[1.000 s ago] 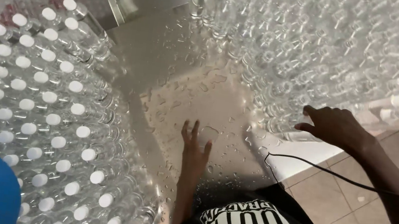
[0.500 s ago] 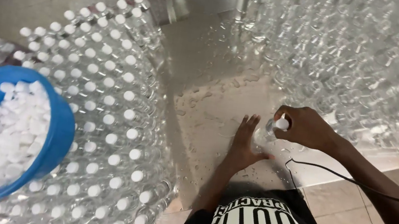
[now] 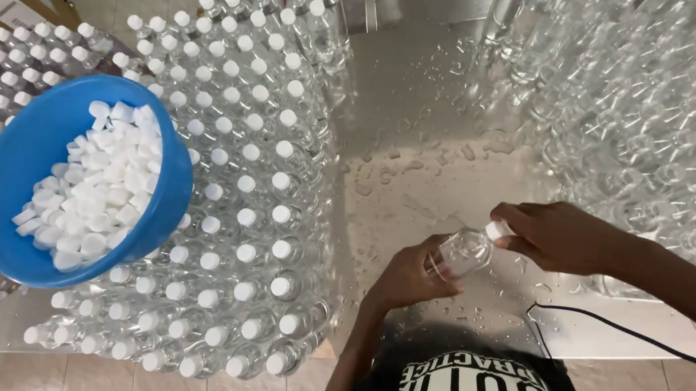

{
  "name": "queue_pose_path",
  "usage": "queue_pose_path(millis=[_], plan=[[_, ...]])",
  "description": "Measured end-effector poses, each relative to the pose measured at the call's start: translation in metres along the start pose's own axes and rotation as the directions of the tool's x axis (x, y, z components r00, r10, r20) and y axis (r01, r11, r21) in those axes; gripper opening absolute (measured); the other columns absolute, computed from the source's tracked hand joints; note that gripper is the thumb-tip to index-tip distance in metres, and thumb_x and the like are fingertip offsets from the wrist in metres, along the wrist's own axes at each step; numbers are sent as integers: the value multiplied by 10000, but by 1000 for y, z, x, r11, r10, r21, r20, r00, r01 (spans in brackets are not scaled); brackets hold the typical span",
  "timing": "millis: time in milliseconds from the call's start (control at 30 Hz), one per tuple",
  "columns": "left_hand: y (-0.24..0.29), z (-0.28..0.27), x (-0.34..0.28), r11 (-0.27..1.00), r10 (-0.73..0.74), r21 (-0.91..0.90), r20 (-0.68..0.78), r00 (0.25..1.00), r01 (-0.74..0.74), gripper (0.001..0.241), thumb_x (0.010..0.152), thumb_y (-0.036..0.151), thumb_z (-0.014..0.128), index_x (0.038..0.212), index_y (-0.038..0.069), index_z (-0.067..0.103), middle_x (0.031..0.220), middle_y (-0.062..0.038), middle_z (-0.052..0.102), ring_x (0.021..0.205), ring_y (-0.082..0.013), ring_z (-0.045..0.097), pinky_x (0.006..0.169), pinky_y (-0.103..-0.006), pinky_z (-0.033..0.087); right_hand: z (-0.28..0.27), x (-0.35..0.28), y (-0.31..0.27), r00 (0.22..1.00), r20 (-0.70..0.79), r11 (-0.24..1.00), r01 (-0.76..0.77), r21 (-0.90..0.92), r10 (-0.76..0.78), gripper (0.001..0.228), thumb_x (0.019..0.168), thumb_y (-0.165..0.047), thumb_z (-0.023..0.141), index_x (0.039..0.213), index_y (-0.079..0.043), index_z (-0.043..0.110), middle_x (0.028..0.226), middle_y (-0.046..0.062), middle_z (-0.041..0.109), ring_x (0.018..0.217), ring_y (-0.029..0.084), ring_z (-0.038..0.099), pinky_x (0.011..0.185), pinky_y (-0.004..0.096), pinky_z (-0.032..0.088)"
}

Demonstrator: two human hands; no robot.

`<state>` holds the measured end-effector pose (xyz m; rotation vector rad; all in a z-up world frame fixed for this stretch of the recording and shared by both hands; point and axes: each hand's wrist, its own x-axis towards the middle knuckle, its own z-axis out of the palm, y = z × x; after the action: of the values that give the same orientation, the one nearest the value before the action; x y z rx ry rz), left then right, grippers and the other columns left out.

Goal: Hand-screwing white caps onto clear plastic water bottles in a production facility.

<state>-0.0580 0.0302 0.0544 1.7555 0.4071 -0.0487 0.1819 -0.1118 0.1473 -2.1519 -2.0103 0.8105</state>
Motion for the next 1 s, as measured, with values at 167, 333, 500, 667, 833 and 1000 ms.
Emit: queue_pose_path(millis=[167,333,500,667,833,1000], plan=[[15,1,-2,999,39,-38,61,997,-37,904,734,354,887,1510,80,513,1129,-135,755,990,-238,760,863,-368,602,27,-3,14,998,-15,997,-62,-37,61,480,1030,-538,354,975,-111,566,618,112,617,579,307,658,614,447,548],[-6,19,12,908,105,416,-105,989,-52,878,715,306,867,1501,120,522,1120,-143,748,917,-266,752,779,-384,584,92,-2,92,734,472,592,-676,439,488,805,1108,-684,264,635,-41,368,520,40,322,463,244,350,488,429,422],[-20,23,17,789,375,577,-184,909,-209,875,696,289,893,1461,80,524,1126,-186,722,883,-308,728,758,-423,596,50,8,75,735,453,716,-650,256,505,914,1044,-671,181,724,13,696,649,160,712,595,242,749,744,321,613],[4,5,8,986,6,167,-127,992,15,902,750,375,864,1523,109,484,1116,-161,723,860,-267,760,781,-396,617,19,4,30,981,-146,991,125,-55,-131,564,962,-522,452,1388,-158,516,1278,140,642,1051,291,708,861,435,573],[-10,-1,7,1000,-26,-12,-29,999,26,950,724,417,872,1524,79,486,1023,-147,768,879,-250,763,795,-392,614,18,14,22,969,-41,970,242,-19,-243,481,1012,-430,456,1382,-129,514,1273,152,682,1074,323,708,848,488,588],[-3,-2,6,999,-33,-40,38,999,35,935,723,447,865,1507,63,530,985,-125,783,893,-262,764,812,-407,600,3,26,7,880,301,921,-389,11,367,410,1036,-484,463,1232,-168,634,823,100,778,768,244,790,770,377,614]])
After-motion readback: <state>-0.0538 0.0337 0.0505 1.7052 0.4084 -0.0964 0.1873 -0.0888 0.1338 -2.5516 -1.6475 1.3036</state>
